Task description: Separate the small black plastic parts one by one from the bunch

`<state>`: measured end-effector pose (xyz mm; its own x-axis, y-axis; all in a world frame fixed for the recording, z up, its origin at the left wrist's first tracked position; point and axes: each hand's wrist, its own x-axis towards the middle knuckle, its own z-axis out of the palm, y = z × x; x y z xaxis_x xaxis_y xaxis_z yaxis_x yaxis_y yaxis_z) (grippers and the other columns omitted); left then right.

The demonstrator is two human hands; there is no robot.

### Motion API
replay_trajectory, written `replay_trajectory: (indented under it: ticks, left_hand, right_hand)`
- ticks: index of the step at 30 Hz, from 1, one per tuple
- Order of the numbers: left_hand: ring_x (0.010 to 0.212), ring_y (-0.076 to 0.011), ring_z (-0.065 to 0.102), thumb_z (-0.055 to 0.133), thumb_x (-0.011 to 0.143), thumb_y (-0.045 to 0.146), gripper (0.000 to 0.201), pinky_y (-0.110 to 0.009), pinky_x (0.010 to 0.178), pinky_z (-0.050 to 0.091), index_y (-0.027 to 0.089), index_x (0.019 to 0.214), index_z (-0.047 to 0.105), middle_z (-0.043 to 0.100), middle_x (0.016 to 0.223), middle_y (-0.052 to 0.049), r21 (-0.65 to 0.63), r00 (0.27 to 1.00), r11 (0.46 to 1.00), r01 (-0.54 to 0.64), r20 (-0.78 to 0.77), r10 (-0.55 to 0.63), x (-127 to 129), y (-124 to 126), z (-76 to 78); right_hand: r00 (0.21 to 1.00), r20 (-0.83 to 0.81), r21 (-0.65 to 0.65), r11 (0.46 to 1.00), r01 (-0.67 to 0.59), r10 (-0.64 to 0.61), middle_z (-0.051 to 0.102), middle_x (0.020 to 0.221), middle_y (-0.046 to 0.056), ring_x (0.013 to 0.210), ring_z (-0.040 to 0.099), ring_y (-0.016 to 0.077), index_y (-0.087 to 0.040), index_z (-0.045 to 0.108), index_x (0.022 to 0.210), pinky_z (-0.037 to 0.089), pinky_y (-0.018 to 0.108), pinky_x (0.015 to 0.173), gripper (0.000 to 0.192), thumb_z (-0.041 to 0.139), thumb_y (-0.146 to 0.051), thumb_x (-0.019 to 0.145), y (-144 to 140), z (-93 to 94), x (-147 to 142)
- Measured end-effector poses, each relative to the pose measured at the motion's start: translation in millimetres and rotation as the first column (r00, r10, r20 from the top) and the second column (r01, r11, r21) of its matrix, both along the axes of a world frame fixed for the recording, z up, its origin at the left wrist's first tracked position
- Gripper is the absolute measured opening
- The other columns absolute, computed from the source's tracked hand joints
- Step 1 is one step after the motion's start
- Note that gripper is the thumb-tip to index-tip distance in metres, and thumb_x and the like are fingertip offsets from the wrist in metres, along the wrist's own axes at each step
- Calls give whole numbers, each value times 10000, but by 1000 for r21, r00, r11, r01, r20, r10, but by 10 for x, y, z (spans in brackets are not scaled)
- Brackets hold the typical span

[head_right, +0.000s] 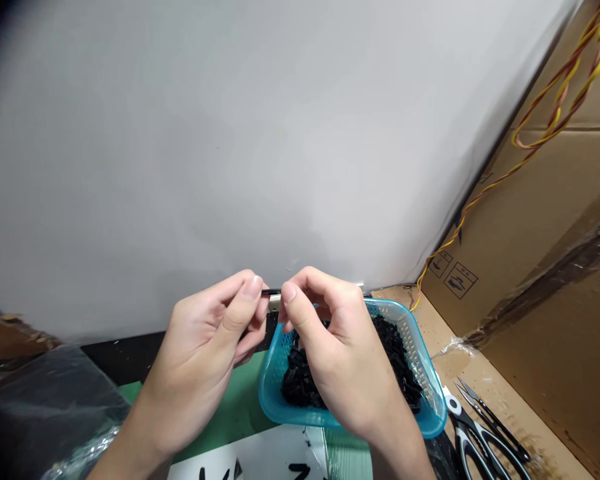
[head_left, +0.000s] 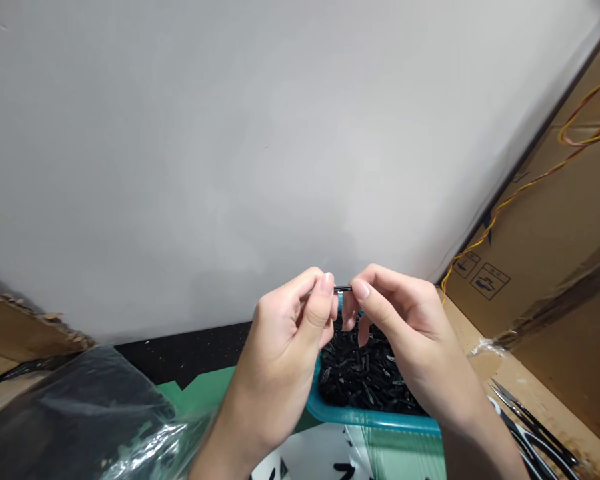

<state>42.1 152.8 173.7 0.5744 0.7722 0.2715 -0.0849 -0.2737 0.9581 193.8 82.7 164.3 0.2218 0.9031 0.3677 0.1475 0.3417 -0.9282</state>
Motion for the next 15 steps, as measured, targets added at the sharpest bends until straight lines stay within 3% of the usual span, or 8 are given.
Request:
replay_trajectory:
  ticks: [9,11,13,15]
  left_hand:
    - [573,-104,290,566,1140,600,526,-229,512,277,217,781,530,394,655,64,-33,998,999,-24,-63,22,-17,-9,3]
    - [554,-113,300,525,1138,637,468,-216,505,269,244,888,575,383,601,77,-54,996,997,-53,-77,49,-16,-8,0]
    - [525,-121,293,444,1134,689,433,-201,481,224,289,1053,588,393,563,89,-95,995,992,-80,-69,73,-18,0,-6]
    - [501,-126,268,358,1120,747,476,-193,457,181,323,1185,562,414,553,94,-137,996,987,-82,-48,76,-23,9,-10]
  right_hand:
    - [997,58,-4,999,48,-47,602,732,-19,684,546,147,-225,625,764,448,317,649,480,559,-498,1154,17,-27,16]
    - [965,167,-18,978,206,-200,558,669,-30,635,505,147,-232,579,719,400,323,610,478,566,-472,1132,39,-45,25]
    - [853,355,-35,906,422,-383,528,613,-40,578,445,145,-237,551,688,329,335,577,455,615,-444,1088,68,-70,47]
    - [742,491,-36,840,541,-457,513,582,-48,547,403,140,-238,541,677,293,341,570,444,669,-433,1054,90,-91,66]
